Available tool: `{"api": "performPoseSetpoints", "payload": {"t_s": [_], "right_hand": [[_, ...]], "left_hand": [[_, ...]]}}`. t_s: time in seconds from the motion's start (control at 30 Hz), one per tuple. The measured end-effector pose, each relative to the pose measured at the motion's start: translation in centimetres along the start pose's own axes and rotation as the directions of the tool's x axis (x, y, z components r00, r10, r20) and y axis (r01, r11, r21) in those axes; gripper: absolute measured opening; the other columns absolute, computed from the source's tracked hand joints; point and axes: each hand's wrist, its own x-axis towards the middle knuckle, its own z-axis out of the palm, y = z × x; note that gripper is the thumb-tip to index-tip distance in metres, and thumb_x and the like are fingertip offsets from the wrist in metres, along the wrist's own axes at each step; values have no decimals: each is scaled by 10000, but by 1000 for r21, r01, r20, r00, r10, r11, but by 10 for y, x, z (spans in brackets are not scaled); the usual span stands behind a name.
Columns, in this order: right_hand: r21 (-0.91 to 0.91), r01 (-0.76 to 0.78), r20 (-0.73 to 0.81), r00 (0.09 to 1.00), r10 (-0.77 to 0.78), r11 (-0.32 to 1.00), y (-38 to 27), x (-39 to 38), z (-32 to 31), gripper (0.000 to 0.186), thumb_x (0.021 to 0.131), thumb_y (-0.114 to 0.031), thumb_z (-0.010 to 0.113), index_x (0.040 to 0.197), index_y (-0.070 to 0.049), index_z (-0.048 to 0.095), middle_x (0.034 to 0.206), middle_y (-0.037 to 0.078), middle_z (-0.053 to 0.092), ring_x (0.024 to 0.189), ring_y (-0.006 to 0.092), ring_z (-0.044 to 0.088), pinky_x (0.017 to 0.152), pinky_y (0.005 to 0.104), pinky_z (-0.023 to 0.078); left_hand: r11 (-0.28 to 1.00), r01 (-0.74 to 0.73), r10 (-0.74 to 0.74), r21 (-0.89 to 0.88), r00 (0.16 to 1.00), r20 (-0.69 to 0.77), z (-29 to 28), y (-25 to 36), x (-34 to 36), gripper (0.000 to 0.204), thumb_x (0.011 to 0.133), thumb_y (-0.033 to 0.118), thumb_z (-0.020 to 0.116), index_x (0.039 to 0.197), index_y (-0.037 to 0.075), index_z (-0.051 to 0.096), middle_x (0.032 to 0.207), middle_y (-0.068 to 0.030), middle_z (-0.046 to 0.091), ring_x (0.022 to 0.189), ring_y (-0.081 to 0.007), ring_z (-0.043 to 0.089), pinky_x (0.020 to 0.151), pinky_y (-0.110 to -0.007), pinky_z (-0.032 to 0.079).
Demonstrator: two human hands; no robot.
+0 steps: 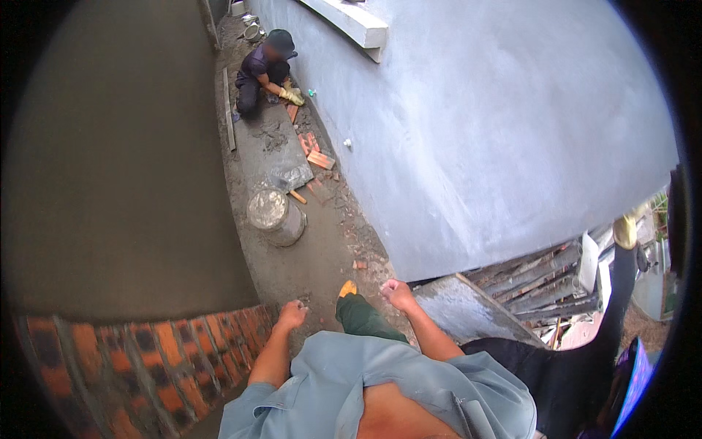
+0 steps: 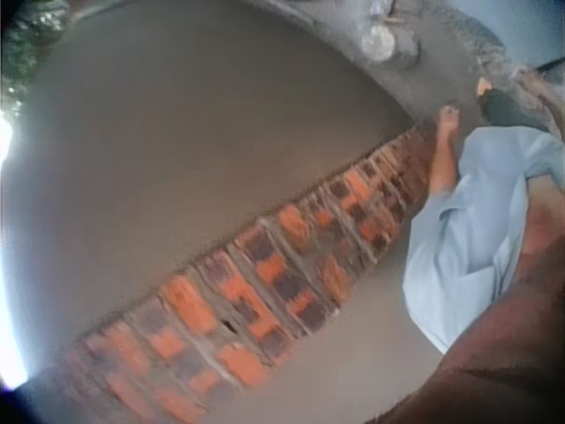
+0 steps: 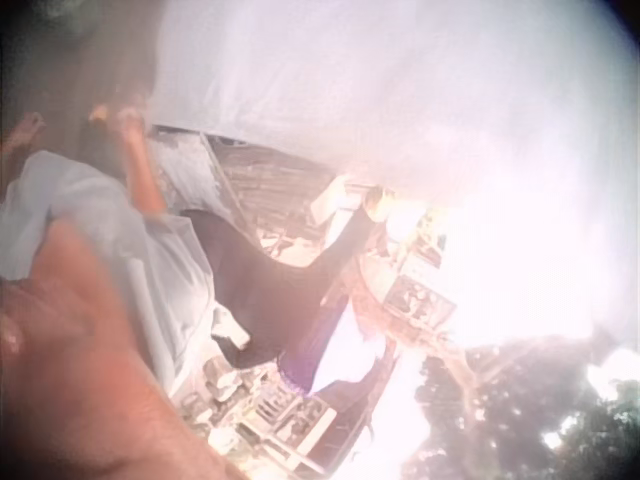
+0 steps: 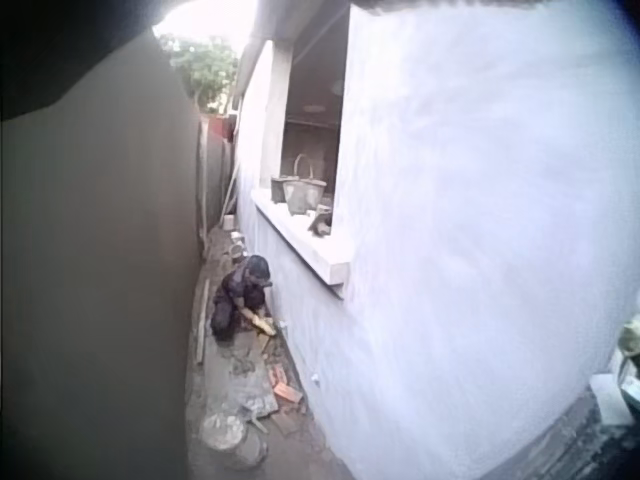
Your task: The person scoops wet cement from a wheelbarrow with a hoe and throws it onto a brick wall. They then use a trowel and a straightedge to spread and smooth the cement on the wall surface.
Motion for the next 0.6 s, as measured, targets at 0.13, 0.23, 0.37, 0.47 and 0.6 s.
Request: {"api": "performPoseSetpoints", "payload": {"t_s": [0.13,0.23,0.37,0.47,0.6], "right_hand": [[-23,-45,45,998,46,999,-72,89,-5,132,846,-171,641,793,-54,609,702,25,623,641,113,578,604,292,468],[-234,46,97,995,-24,971,-128,150,-2,164,813,-210,659,794,-53,616,700,37,631,649,127,585,613,316,468],[-427,140,129,987,-93,894,-180,233,13,157,796,-216,650,830,-64,629,699,55,637,646,146,586,611,337,465],[-482,165,143,984,-109,860,-197,300,34,134,798,-203,639,839,-76,633,695,71,634,646,161,588,611,346,466],[-408,116,114,991,-75,906,-207,376,68,97,801,-165,612,831,-76,638,699,89,633,654,189,594,624,357,474]], "left_hand": [[991,129,-126,-48,990,62,-48,9,62,339,837,321,612,1009,34,662,1054,-193,652,1023,-364,604,877,-431,469],[973,163,-166,-164,986,-5,-82,16,104,317,835,297,626,991,24,662,1037,-203,653,992,-352,620,849,-416,478],[941,131,-162,-313,984,-77,-104,18,158,270,834,264,643,952,22,661,949,-209,664,909,-337,646,798,-398,489],[945,106,-136,-308,988,-77,-114,7,204,282,839,281,637,938,17,648,872,-208,664,858,-352,649,785,-408,492],[990,93,-91,-102,996,22,-149,-20,271,297,848,282,616,967,10,630,909,-225,651,898,-392,631,792,-421,487]]}}
